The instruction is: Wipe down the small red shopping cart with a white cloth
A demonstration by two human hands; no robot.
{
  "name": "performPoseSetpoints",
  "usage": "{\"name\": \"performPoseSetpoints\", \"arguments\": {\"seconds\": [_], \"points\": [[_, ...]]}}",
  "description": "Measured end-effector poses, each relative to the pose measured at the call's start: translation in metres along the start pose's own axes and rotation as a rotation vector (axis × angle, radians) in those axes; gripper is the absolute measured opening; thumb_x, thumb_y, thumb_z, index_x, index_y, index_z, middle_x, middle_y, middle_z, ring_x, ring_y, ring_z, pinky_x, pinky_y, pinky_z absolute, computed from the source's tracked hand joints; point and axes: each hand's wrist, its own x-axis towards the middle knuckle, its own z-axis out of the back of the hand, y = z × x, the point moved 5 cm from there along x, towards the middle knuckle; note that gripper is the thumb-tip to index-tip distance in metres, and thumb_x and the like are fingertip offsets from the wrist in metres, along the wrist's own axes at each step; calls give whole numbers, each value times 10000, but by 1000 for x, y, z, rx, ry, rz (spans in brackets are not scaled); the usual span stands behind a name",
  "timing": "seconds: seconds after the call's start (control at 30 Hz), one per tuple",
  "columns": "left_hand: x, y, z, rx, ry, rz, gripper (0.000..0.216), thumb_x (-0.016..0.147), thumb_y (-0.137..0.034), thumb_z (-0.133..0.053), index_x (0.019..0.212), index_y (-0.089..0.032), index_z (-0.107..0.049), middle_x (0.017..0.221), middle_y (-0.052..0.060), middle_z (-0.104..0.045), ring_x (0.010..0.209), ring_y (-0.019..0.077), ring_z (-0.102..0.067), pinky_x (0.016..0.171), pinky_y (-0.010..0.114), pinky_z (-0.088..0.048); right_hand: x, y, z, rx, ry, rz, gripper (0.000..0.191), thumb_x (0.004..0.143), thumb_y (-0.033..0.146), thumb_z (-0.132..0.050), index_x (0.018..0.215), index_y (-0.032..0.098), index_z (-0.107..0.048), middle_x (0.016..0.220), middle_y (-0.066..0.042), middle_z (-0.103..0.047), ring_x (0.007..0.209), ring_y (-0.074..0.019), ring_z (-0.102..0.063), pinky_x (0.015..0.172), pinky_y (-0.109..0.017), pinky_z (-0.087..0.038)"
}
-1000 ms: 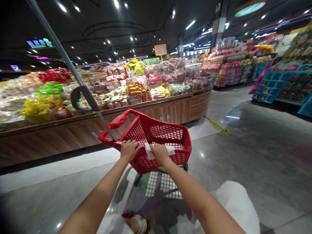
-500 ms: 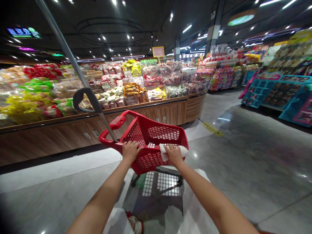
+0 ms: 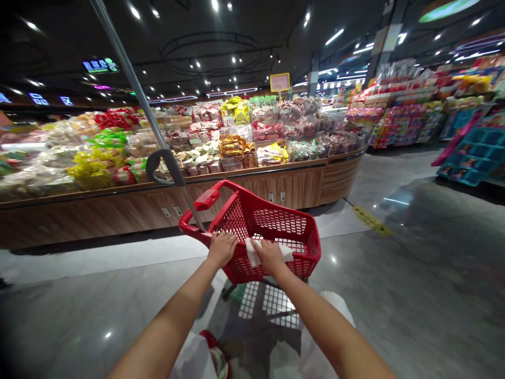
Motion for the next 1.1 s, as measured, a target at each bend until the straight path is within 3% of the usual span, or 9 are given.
{"name": "performPoseSetpoints", "arguments": {"seconds": [0.13,0.2,0.27,0.37,0.47,0.57,0.73,0.9,1.1], "points": [[10,-5,-6,-10,9,13,305,938,-308,-340,901,-208,-626,995,75,-662,982,242,-523,911,449,-297,-30,-47,-5,-69,-83,-92,472,898,216,-467,1357,322,-444,1229,-112,-558,1053,-248,-527,933,-420,-345],[14,-9,-9,-15,2,14,321,942,-308,-325,905,-211,-629,990,76,-661,981,240,-521,920,450,-292,-40,-65,-4,-111,-134,-151,486,894,268,-500,1366,357,-428,1367,-113,-460,1194,-292,-443,983,-499,-295],[18,-13,-10,-27,-11,16,335,946,-309,-316,914,-208,-633,982,81,-660,984,243,-518,939,457,-281,-40,-74,-2,-107,-140,-183,513,896,326,-512,1391,375,-386,1457,-114,-357,1245,-306,-403,964,-489,-324],[22,-17,-12,-43,-31,19,346,946,-309,-312,927,-193,-637,994,94,-657,985,255,-515,952,477,-271,-26,-66,2,-53,-95,-190,548,911,345,-485,1432,361,-316,1515,-133,-248,1182,-274,-475,862,-379,-401],[23,-18,-13,-44,-50,17,339,944,-300,-316,936,-187,-635,1015,99,-651,986,261,-510,953,485,-265,-6,-37,1,-24,-77,-178,556,915,296,-469,1439,369,-297,1536,-127,-202,1149,-259,-498,847,-362,-390],[21,-17,-14,-36,-67,8,325,942,-293,-324,955,-187,-631,1029,97,-646,995,263,-506,952,481,-261,13,-5,-4,-6,-99,-187,584,903,257,-480,1439,385,-287,1523,-112,-245,1155,-265,-479,886,-396,-349],[15,-12,-15,-36,-84,-13,281,926,-291,-366,938,-193,-629,1011,88,-647,969,261,-514,951,477,-255,24,16,-11,33,-107,-190,486,918,227,-438,1393,321,-397,1308,-107,-524,1091,-241,-495,885,-379,-332],[13,-12,-13,-46,-124,-42,289,925,-294,-365,923,-185,-632,980,97,-651,935,263,-525,937,476,-260,-2,-16,-8,18,-78,-164,407,912,193,-433,1305,274,-498,1175,-94,-597,1049,-222,-507,913,-367,-324],[10,-27,-11,-53,-157,-41,278,916,-280,-379,890,-177,-635,951,98,-655,917,260,-533,930,460,-262,-62,-85,-1,-80,-108,-300,378,895,218,-473,1258,302,-533,1200,-81,-575,1134,-253,-451,1038,-562,-142]]}}
